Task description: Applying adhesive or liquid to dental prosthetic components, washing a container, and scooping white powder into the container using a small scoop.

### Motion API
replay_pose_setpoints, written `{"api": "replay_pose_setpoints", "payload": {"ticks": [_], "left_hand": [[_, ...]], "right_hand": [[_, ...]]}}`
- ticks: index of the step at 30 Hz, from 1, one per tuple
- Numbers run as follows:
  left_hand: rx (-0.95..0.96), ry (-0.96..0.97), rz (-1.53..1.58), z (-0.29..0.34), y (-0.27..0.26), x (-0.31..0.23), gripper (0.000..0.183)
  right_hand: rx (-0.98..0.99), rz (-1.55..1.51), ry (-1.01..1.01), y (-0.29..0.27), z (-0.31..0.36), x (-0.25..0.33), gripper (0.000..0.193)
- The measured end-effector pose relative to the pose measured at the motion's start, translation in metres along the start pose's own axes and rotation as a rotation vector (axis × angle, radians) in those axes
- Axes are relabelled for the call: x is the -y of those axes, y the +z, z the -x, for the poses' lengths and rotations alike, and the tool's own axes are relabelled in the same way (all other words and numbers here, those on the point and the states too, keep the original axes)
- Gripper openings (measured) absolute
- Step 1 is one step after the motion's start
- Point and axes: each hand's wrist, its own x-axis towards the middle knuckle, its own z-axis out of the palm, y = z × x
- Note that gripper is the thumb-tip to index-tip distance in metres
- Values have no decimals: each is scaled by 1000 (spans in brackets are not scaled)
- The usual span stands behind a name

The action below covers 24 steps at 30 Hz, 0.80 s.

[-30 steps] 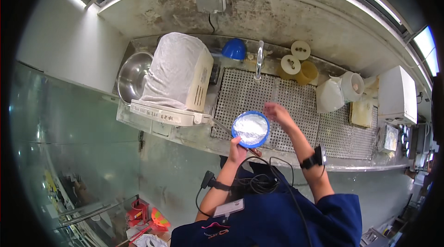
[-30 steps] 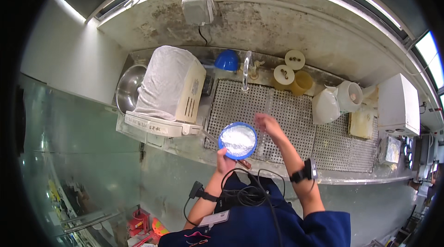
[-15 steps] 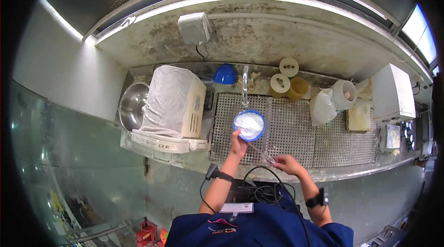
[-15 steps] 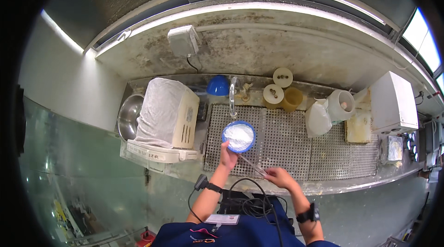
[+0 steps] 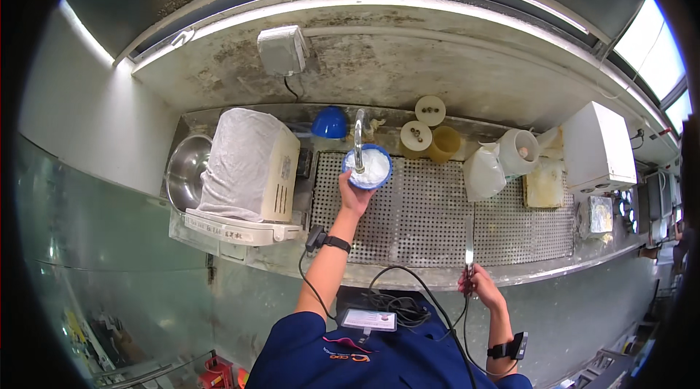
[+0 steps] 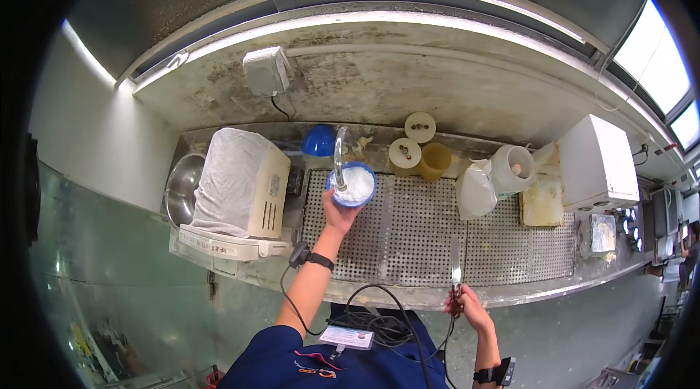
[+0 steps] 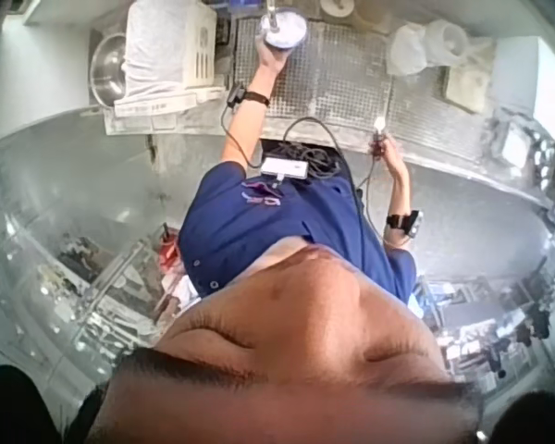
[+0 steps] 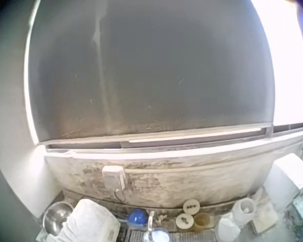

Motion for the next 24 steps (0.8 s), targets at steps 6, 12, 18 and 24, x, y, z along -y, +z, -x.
{"api": "replay_pose_setpoints", "payload": {"ticks": [6,12,18,24], "left_hand": [[7,-21,51,29,-6,5,76],[12,-36,80,71,-18,17,80],[15,-130,65,127,-16,35,79],[166,-317,7,168,-7,15,76]], "right_hand": [[-80,113,-163,0,-23,37,27],[-167,782,-490,38,-34,136,33],[-167,630,-636,117,-69,154,47],[301,557,-576,133,-122,166,50]]}}
